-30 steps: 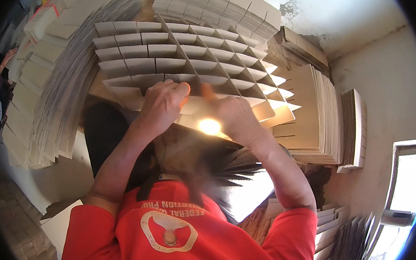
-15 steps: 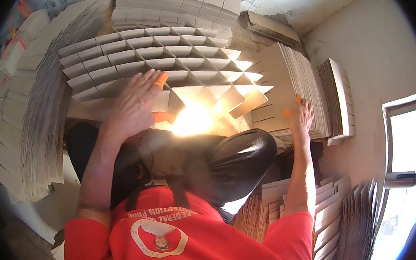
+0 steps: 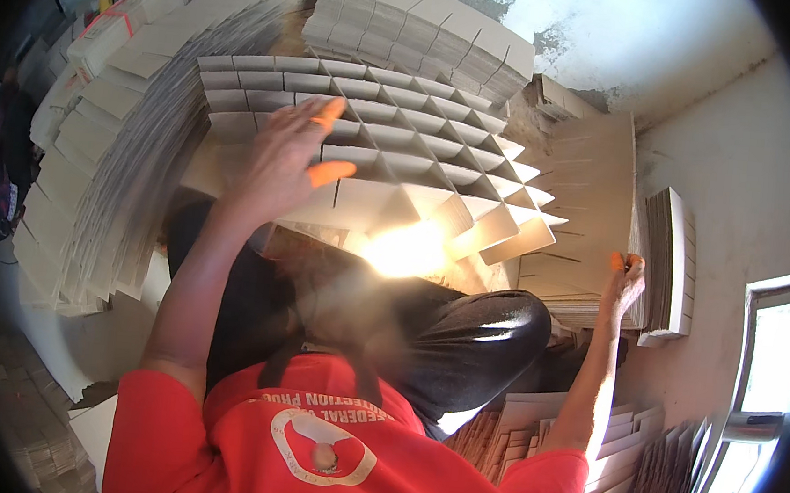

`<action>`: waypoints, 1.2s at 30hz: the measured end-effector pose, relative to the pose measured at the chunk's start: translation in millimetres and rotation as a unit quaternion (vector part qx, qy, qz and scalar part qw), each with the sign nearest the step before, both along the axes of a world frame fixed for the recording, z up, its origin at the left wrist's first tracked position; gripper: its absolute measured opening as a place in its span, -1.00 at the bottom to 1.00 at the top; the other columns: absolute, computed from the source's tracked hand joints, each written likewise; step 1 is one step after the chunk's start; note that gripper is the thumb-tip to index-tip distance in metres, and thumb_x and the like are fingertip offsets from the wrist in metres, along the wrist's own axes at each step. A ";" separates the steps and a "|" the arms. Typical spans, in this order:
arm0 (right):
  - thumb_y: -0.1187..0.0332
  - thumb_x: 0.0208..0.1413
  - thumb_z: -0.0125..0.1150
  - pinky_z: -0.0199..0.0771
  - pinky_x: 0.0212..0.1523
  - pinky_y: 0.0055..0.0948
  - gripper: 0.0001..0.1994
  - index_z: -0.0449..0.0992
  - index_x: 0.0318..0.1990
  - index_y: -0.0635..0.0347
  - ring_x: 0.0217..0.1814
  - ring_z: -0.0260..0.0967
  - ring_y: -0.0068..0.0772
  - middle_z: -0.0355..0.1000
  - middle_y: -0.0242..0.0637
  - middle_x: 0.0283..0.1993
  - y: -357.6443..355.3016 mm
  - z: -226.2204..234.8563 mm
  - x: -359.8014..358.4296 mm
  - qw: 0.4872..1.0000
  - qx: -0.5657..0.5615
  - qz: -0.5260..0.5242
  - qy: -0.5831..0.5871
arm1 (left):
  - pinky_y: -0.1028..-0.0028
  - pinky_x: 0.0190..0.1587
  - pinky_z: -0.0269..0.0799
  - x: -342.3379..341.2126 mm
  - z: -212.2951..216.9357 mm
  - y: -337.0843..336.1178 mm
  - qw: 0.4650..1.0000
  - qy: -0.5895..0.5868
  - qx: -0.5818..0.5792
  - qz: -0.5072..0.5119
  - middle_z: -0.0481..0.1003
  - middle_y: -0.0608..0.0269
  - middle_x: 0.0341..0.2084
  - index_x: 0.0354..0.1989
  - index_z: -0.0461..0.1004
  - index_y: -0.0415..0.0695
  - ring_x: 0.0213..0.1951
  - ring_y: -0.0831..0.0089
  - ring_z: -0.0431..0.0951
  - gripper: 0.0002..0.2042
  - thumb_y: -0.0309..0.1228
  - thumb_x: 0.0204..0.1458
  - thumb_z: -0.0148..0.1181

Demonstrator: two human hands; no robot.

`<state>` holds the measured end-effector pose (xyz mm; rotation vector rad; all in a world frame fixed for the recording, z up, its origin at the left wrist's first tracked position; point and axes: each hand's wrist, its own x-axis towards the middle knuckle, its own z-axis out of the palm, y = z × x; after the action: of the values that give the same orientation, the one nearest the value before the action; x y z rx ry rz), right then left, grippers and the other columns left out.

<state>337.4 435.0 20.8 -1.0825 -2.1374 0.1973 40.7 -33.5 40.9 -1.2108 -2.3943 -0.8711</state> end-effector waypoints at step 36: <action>0.73 0.02 0.20 0.48 -0.01 -0.58 -0.47 0.38 0.22 0.41 -0.06 0.44 -0.55 0.49 -0.12 0.10 -256.0 131.5 -216.1 0.822 -0.188 0.536 0.049 | 0.29 -0.04 0.32 5.1 -61.8 -44.6 0.990 0.024 0.136 0.029 0.56 0.27 -0.49 -0.40 0.59 -0.15 -0.35 0.29 0.45 -0.82 -0.58 -0.25 0.36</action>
<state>121.3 179.1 152.3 0.0966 -2.4218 1.1995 45.8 -78.1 -20.9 -1.0383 -2.1757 -1.0950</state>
